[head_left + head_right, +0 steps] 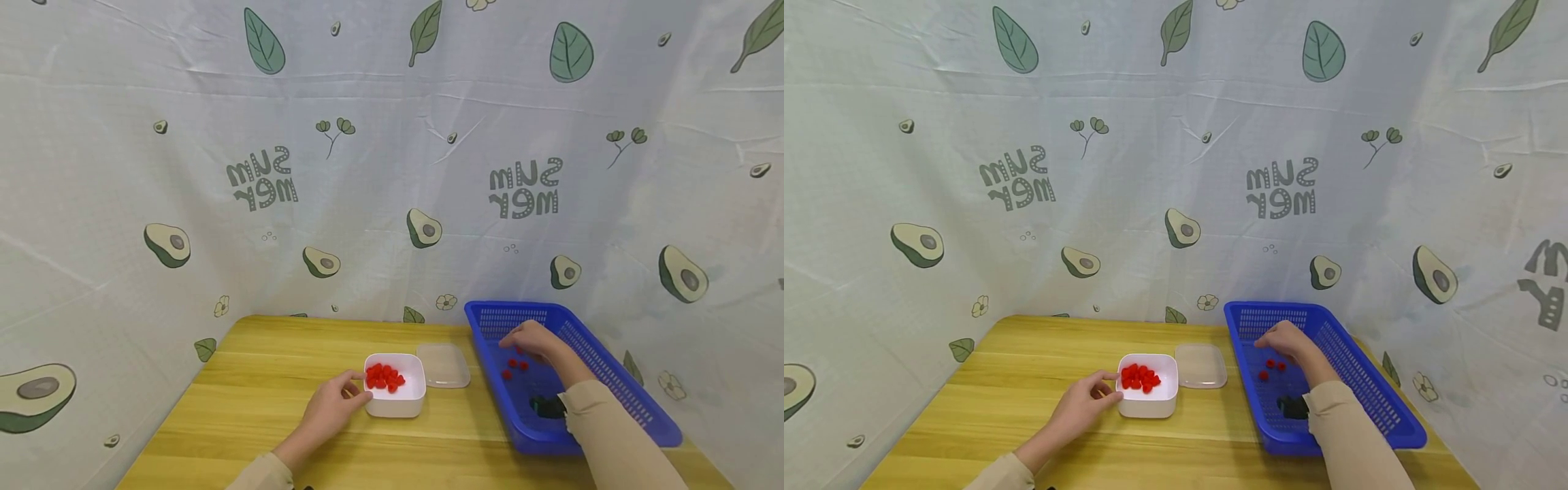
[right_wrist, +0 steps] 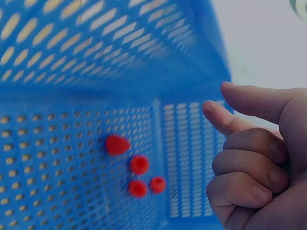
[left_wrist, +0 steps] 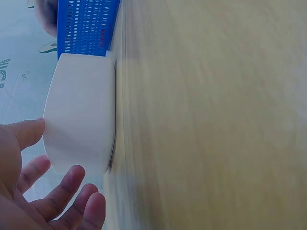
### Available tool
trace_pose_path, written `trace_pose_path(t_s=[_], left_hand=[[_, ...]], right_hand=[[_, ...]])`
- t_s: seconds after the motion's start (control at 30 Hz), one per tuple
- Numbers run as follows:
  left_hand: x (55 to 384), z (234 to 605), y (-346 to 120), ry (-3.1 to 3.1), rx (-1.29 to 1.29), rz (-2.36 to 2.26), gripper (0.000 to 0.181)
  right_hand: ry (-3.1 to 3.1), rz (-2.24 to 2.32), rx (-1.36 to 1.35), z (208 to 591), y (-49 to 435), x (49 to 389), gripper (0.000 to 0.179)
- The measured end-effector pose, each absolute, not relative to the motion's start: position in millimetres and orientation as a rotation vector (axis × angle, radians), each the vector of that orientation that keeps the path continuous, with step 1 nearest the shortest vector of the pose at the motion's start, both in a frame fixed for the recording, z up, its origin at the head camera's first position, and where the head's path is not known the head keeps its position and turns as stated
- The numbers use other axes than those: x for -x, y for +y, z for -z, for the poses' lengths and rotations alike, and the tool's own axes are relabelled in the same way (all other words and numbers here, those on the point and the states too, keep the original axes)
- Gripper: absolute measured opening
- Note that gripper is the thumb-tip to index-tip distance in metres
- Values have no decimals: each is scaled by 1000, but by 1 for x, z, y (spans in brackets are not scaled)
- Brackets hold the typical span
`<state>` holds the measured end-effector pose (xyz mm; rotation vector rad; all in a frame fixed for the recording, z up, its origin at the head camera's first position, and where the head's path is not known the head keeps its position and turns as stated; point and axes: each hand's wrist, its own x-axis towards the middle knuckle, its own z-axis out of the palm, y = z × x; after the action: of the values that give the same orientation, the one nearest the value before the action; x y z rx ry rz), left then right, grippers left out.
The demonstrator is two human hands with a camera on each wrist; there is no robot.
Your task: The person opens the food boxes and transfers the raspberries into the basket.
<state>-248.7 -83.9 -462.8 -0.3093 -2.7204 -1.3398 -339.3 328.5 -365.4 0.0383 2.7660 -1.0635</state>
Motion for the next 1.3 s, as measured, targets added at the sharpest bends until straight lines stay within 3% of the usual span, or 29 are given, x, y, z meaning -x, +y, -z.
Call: trace_pose_path(t_s=[0.23, 0.87, 1.3], left_hand=[[249, 463, -84, -2717, 308, 1344, 42], [250, 465, -84, -2715, 298, 1350, 42], [251, 465, -84, -2707, 312, 1347, 41]], right_hand=[[2748, 1099, 17, 352, 310, 336, 47], [2676, 1228, 169, 326, 261, 314, 42], [2713, 1157, 223, 333, 219, 305, 30]])
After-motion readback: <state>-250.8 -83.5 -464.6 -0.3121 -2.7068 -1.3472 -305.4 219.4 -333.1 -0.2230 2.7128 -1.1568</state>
